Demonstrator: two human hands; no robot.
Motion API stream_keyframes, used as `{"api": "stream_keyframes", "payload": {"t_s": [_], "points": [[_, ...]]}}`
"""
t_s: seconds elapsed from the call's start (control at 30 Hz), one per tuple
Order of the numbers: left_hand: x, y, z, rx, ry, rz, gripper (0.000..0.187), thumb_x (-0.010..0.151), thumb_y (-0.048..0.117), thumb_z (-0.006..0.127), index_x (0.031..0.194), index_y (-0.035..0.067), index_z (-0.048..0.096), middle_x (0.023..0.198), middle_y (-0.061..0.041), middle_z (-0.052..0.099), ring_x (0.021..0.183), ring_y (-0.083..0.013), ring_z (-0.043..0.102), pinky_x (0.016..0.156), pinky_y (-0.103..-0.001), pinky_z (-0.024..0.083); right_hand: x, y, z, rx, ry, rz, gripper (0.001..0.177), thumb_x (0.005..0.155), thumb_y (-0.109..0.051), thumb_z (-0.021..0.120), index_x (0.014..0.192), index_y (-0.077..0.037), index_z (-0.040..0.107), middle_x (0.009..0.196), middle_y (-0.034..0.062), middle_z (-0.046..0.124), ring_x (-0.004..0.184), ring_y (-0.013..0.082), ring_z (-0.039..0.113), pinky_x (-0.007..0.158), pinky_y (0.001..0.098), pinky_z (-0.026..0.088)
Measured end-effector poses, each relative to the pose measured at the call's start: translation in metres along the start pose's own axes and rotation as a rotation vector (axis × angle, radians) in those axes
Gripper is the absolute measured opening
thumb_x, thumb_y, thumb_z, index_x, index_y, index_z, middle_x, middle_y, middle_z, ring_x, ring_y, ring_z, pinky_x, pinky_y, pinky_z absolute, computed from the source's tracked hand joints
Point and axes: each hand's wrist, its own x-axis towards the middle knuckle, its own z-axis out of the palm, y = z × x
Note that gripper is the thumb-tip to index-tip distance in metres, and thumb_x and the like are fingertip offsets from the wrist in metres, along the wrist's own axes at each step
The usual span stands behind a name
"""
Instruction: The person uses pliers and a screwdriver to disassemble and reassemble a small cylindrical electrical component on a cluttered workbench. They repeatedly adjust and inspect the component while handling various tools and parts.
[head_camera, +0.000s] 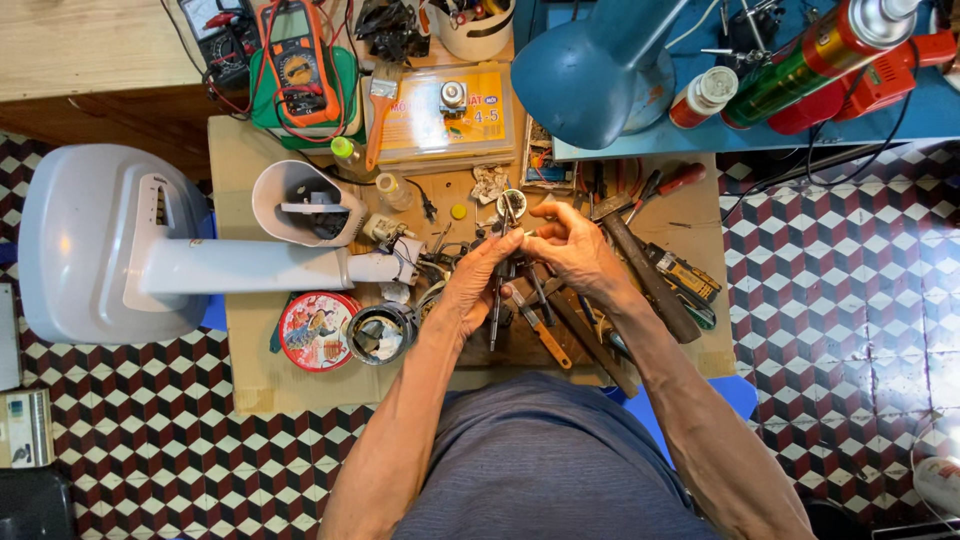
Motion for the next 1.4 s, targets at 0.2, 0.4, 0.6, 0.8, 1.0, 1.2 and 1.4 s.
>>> {"api": "stream_keyframes", "payload": {"t_s": [0.2,0.4,0.6,0.8,1.0,1.2,1.4], "points": [[0.006,0.001,0.002,-0.013,0.047,0.069,0.041,0.084,0.038,0.083,0.11,0.01,0.07,0.091,0.002,0.072,0.075,-0.0029,0.063,0.049,-0.016,0.042,-0.017,0.018,-0.019,-0.113,-0.019,-0.178,0.052,0.1,-0.038,0.061,0.139,-0.004,0.058,0.125,0.0137,0.07,0.108,0.0171,0.067,0.091,0.0329,0.054],[0.011,-0.002,-0.003,-0.124,0.047,0.093,0.044,0.085,0.041,0.079,0.11,0.006,0.071,0.095,-0.005,0.078,0.079,-0.0099,0.074,0.048,-0.016,0.052,-0.042,0.06,0.0,0.33,-0.142,0.258,0.048,0.102,-0.044,0.052,0.115,0.0,0.066,0.088,0.0106,0.071,0.077,0.017,0.068,0.072,0.0299,0.059],[0.016,-0.005,-0.007,-0.257,0.098,0.114,0.044,0.082,0.035,0.082,0.113,0.006,0.071,0.094,-0.006,0.076,0.077,-0.011,0.074,0.053,-0.018,0.057,-0.042,0.059,0.02,0.724,-0.23,0.271,0.035,0.101,-0.035,0.064,0.105,-0.001,0.071,0.071,-0.0009,0.058,0.059,0.0062,0.049,0.053,0.02,0.04],[0.037,-0.024,-0.011,-0.45,0.322,0.105,0.042,0.08,0.031,0.086,0.11,0.005,0.071,0.092,-0.007,0.076,0.07,-0.0099,0.072,0.048,-0.016,0.053,-0.031,0.057,0.033,0.219,-0.067,0.204,0.037,0.101,-0.038,0.059,0.086,-0.006,0.071,0.064,-0.0047,0.053,0.054,0.005,0.043,0.049,0.0206,0.034],[0.033,-0.025,-0.002,-0.435,0.12,0.161,0.043,0.089,0.037,0.081,0.111,0.003,0.068,0.088,-0.008,0.073,0.066,-0.0121,0.07,0.05,-0.016,0.052,-0.043,0.041,0.032,0.583,-0.137,0.262,0.035,0.105,-0.039,0.058,0.088,-0.008,0.064,0.065,-0.0025,0.053,0.052,0.0066,0.044,0.046,0.0212,0.033],[0.037,-0.017,-0.011,-0.565,0.049,0.125,0.042,0.093,0.038,0.078,0.112,0.003,0.069,0.09,-0.008,0.074,0.062,-0.0072,0.064,0.051,-0.016,0.055,-0.046,0.044,0.028,1.101,-0.524,0.349,0.03,0.105,-0.04,0.052,0.101,-0.013,0.063,0.064,0.0006,0.054,0.048,0.0087,0.048,0.042,0.0207,0.036],[0.05,0.011,-0.054,-0.65,0.385,0.225,0.037,0.091,0.031,0.078,0.11,0.003,0.065,0.089,-0.011,0.072,0.064,-0.0119,0.064,0.046,-0.016,0.05,-0.06,0.07,0.03,0.235,-0.24,0.187,0.04,0.108,-0.037,0.059,0.087,-0.003,0.057,0.066,0.0024,0.052,0.056,0.0139,0.049,0.049,0.0305,0.039]]}}
